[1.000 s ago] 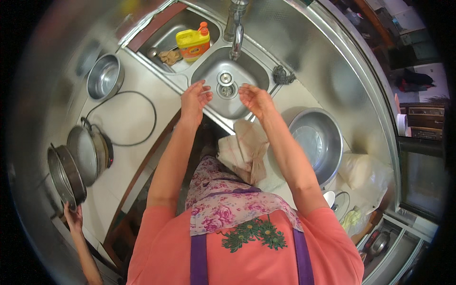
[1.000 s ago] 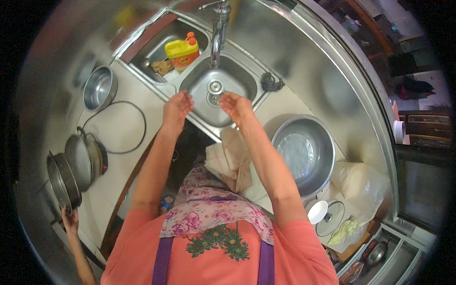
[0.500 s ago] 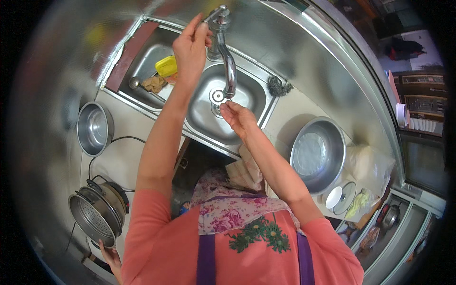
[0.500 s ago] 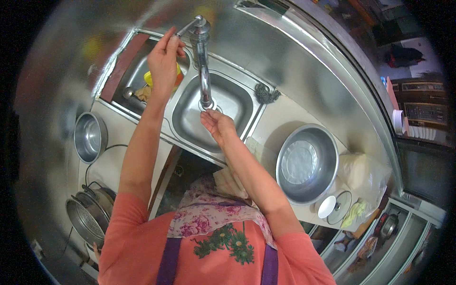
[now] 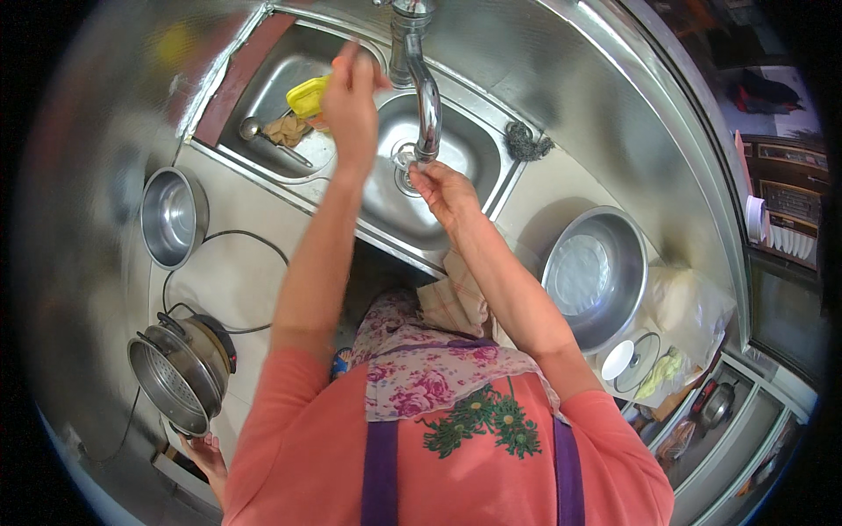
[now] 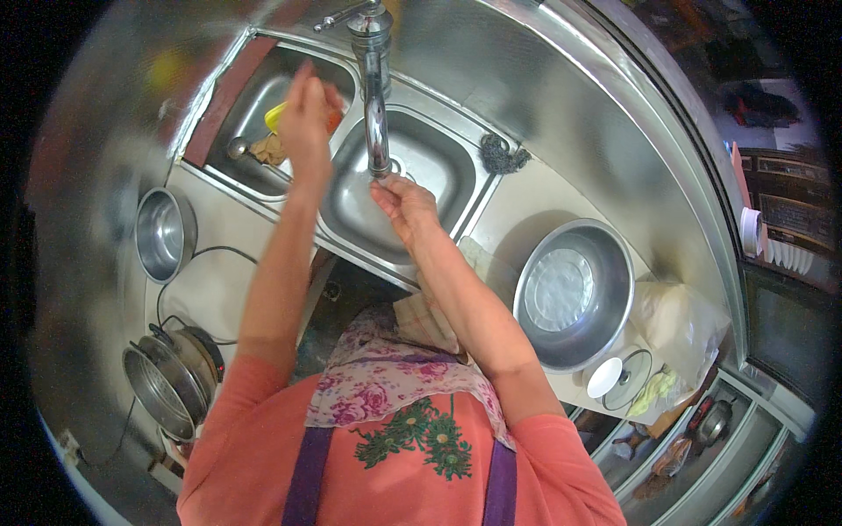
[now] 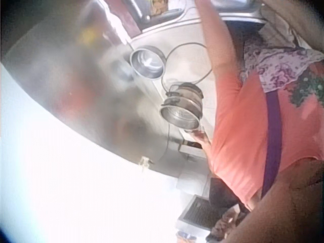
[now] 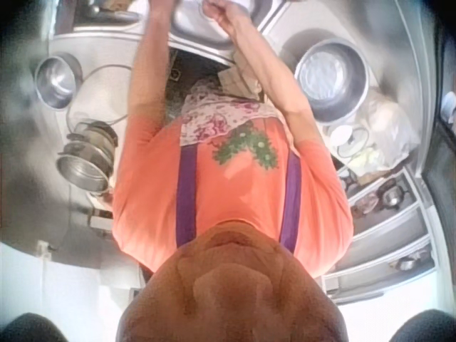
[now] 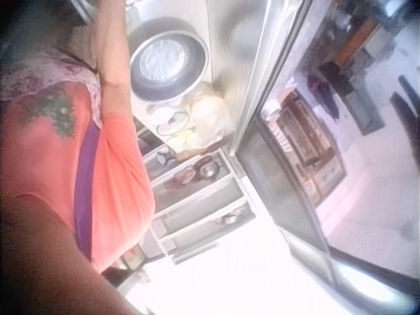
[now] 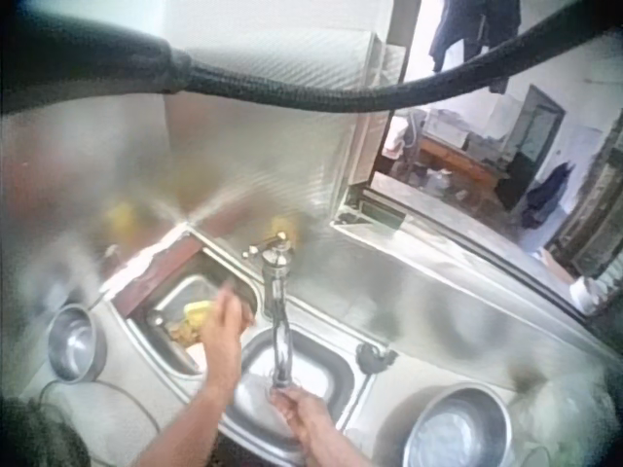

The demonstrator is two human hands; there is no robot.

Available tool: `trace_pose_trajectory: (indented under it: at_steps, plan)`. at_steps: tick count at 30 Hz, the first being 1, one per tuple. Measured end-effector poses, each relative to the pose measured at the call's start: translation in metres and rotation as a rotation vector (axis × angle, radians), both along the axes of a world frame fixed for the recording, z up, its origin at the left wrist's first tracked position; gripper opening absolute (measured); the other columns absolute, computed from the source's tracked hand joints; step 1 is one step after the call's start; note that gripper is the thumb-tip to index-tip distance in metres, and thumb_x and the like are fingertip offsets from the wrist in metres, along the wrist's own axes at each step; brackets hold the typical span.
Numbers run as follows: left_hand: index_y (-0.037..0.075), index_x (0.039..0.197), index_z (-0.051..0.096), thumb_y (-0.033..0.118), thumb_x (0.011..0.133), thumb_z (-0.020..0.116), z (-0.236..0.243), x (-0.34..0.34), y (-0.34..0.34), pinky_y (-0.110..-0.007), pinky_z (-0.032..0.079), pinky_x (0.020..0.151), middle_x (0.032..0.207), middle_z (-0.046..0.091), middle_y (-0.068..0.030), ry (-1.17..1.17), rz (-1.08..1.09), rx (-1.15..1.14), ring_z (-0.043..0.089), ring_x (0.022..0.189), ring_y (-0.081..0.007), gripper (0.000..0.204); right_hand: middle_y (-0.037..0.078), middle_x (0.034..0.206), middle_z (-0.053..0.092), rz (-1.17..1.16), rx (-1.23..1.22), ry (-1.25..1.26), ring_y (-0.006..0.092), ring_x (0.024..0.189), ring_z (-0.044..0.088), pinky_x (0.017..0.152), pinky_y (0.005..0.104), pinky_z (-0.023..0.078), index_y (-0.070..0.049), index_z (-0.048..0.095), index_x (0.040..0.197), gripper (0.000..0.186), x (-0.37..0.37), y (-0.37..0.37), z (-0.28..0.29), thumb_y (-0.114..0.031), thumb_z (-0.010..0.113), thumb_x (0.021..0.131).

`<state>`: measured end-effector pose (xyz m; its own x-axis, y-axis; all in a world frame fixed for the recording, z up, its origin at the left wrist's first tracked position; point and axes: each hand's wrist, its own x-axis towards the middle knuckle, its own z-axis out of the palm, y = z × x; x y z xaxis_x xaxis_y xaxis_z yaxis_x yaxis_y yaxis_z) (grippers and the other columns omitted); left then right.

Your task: The person washes a small brown container, wipes a stainless steel table with a cloth, and then sprinkles flour from a bin onto the table surface.

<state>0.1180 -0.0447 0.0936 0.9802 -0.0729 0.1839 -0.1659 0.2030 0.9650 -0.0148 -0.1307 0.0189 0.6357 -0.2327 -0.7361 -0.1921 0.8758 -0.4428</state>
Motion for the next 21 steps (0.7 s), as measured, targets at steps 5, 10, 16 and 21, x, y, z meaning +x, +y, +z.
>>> trace_pose_trajectory:
  at_steps: [5,10,16,21]
  plan:
    - [0.003,0.098,0.055,0.026,0.091,0.050,-0.106,-0.107,-0.024,-0.029,0.047,0.071,0.090,0.059,-0.0087,0.936,-0.213,-0.359,0.057,0.079,-0.0171,0.025,0.012,0.085,0.062,-0.065,-0.170,-0.018,0.0177,0.072,0.061,0.062,0.0272,0.053,0.006,0.059,0.089,0.008,-0.005,0.006,-0.024,0.000,0.056,0.084]
    - [-0.001,0.088,0.052,0.025,0.090,0.052,-0.106,-0.113,-0.028,-0.032,0.047,0.061,0.078,0.057,-0.0102,0.981,-0.057,-0.330,0.057,0.069,-0.0190,0.027,0.008,0.081,0.063,0.091,-0.458,-0.013,0.0144,0.068,0.058,0.060,0.0259,0.048,0.003,0.062,0.088,0.010,-0.010,0.022,-0.002,-0.004,0.054,0.087]
    - [-0.001,0.088,0.049,0.031,0.092,0.052,-0.124,-0.072,-0.004,-0.040,0.052,0.063,0.079,0.054,-0.0105,1.258,-0.196,-0.546,0.059,0.068,-0.0284,0.032,0.009,0.110,0.056,0.164,-0.079,-0.204,0.0162,0.099,0.053,0.085,0.0290,0.044,0.002,0.056,0.104,0.018,-0.022,0.018,-0.015,-0.001,0.044,0.090]
    - [0.002,0.095,0.046,0.016,0.089,0.058,-0.098,-0.104,-0.014,-0.036,0.053,0.060,0.076,0.054,-0.0130,1.056,-0.100,-0.696,0.061,0.066,-0.0267,0.019,0.009,0.113,0.053,0.045,0.081,-0.249,0.0193,0.106,0.053,0.092,0.0315,0.045,-0.001,0.047,0.115,0.028,-0.017,0.009,-0.030,0.003,0.045,0.087]
